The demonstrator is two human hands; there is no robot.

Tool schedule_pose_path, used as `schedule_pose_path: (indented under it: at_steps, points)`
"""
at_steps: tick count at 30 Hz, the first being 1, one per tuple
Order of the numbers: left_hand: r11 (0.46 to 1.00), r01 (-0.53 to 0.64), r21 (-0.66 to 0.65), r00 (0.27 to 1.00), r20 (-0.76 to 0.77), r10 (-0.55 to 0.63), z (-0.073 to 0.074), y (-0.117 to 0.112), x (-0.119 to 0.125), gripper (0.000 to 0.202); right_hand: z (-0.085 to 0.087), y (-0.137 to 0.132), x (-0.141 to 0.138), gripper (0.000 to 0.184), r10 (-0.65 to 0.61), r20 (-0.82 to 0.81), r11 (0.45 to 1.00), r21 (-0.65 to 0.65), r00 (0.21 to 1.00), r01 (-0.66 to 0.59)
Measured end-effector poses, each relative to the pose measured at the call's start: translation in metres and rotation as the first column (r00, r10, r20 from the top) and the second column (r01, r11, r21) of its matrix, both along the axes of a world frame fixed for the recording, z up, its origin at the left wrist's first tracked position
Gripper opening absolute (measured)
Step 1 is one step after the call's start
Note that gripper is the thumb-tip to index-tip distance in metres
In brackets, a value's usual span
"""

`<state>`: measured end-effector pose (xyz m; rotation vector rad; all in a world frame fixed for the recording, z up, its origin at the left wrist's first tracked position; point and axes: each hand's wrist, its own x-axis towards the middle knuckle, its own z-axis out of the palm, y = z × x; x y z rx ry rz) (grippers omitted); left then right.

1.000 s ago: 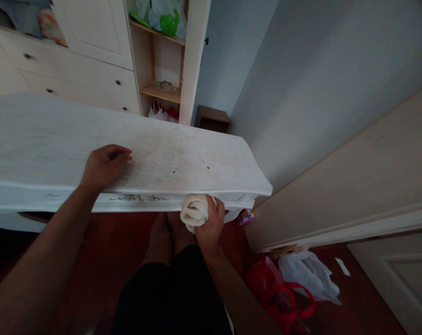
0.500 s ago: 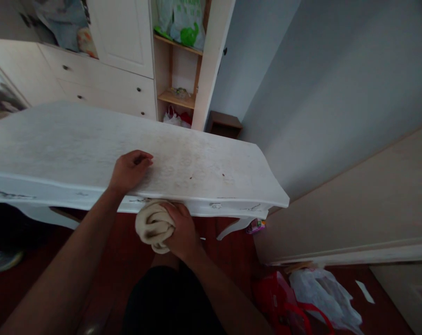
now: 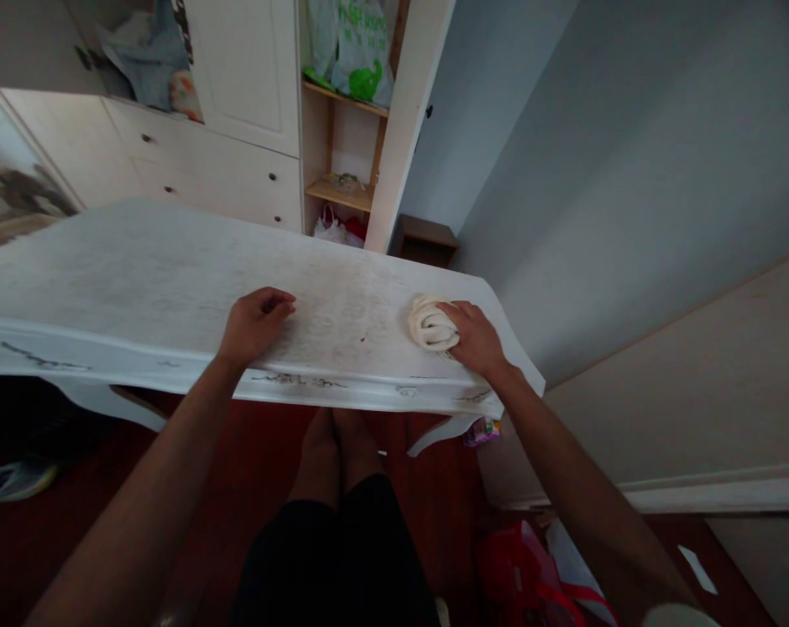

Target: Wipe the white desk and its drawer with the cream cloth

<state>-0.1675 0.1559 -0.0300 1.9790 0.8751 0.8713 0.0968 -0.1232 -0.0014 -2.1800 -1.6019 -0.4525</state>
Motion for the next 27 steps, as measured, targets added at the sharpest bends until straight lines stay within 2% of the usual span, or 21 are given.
schedule_pose_path:
  at_steps: [3,7,15,20,24,27]
  points:
    - [1.0,0.004,0.008,1.0,0.0,-0.004,-0.001,0.001,0.0,0.024,-0.024,0.01,0.005,0.059,-0.105,-0.004,0.992,0.063,0.994,0.105]
    - [0.999,0.012,0.031,1.0,-0.006,-0.012,-0.001,0.002,0.0,0.027,-0.035,0.008,0.0,0.056,-0.133,-0.016,0.972,0.192,0.991,0.133]
    - [0.999,0.011,0.039,1.0,0.013,-0.012,0.0,0.001,-0.001,0.026,-0.036,0.001,0.004,0.061,-0.08,-0.042,0.985,0.149,0.996,0.086]
    - [1.0,0.009,0.027,1.0,0.0,-0.009,0.002,0.0,-0.002,0.026,-0.036,-0.003,0.015,0.073,0.044,-0.069,0.994,0.102,0.997,-0.036]
    - [1.0,0.0,0.02,1.0,-0.001,0.0,0.003,-0.001,-0.001,0.024,-0.029,-0.013,0.025,0.082,0.151,-0.185,0.987,0.085,0.971,-0.138]
    - [1.0,-0.002,0.012,1.0,0.005,0.002,0.003,-0.001,-0.001,0.024,-0.019,-0.026,0.031,0.081,0.155,-0.304,0.985,0.118,0.94,-0.124]
